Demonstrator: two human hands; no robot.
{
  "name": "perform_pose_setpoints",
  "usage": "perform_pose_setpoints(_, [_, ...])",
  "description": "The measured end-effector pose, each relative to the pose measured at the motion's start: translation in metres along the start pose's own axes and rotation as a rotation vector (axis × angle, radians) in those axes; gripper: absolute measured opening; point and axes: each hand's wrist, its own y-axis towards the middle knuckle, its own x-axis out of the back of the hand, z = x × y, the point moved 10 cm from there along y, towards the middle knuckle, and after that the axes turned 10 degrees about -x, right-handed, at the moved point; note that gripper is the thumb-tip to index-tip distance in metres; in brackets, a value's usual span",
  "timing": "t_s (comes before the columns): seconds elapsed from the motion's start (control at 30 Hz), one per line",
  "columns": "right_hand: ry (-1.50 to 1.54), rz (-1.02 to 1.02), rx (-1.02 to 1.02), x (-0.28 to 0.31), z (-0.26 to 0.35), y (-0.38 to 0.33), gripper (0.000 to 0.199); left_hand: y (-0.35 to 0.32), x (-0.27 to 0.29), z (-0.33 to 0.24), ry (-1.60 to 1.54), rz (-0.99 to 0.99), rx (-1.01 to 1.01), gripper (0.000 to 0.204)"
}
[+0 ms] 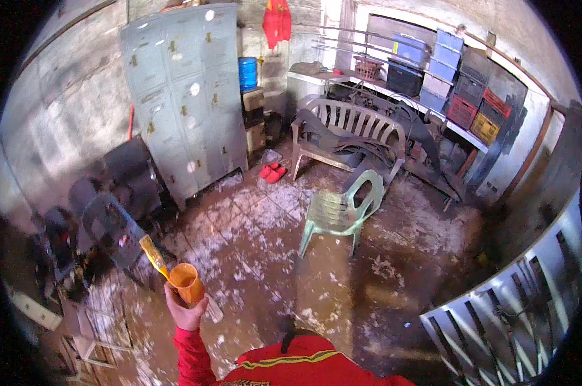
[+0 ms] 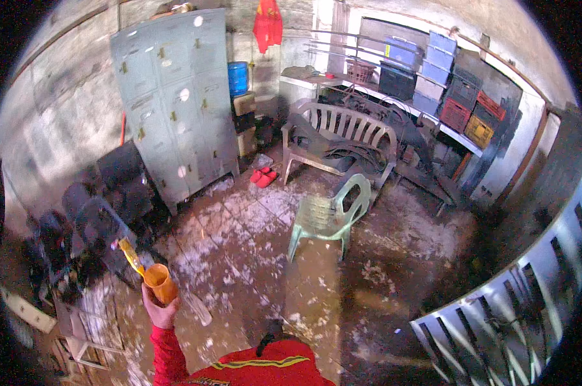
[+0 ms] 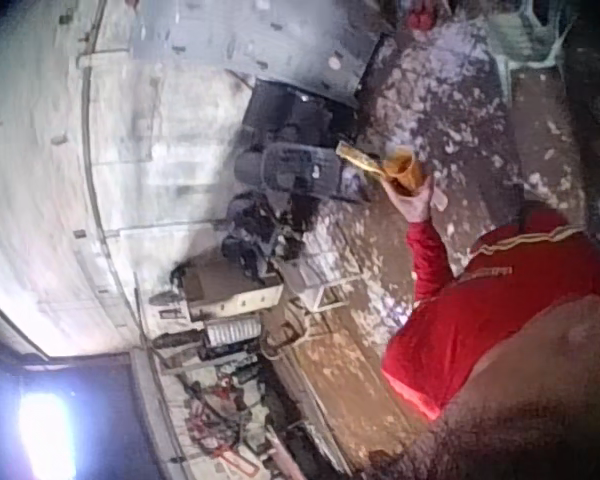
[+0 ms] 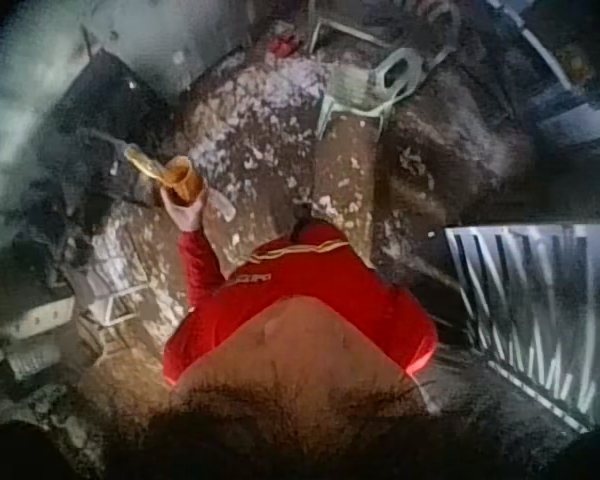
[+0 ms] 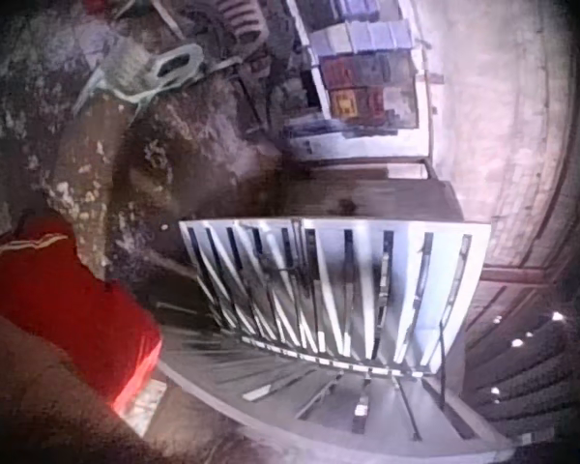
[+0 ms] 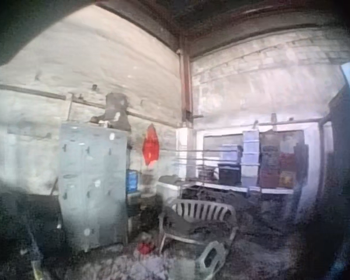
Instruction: The person applies a viscous orange substance from a small cup onto a dark curved metal surface using a brush, repeatedly dipping the brush and spreading the material along the seam. They then move to a different area and place a long dark strip onto a flat surface, pressing it down.
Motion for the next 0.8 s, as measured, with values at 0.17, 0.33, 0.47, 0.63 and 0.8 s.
perform_pose_setpoints(0.17, [0.314, -0.180, 0.561, 0.128, 0.344, 0.069, 0.041, 0.145, -0.068, 0.110, -0.048, 0.024, 0.011, 0.063])
perform_pose_setpoints(0.33, [0.074, -0.202, 0.800, 0.298, 0.737, 0.032, 0.049, 0.275, -0.120, 0.243, 0.011, 0.017, 0.052, 0.066])
perform_pose_setpoints(0.47, [0.879, 0.114, 0.611, 0.316, 0.836, 0.112, 0.033, 0.388, -0.165, 0.348, -0.004, 0.051, -0.024, 0.070])
perform_pose_setpoints(0.63, [0.482, -0.060, 0.319, 0.274, 0.815, 0.207, 0.032, 0.552, -0.250, 0.439, -0.027, 0.105, 0.009, 0.067])
perform_pose_setpoints(0.8, [-0.115, 0.041, -0.079, 0.240, 0.739, 0.296, 0.037, 0.690, -0.349, 0.507, -0.081, 0.149, -0.010, 0.073])
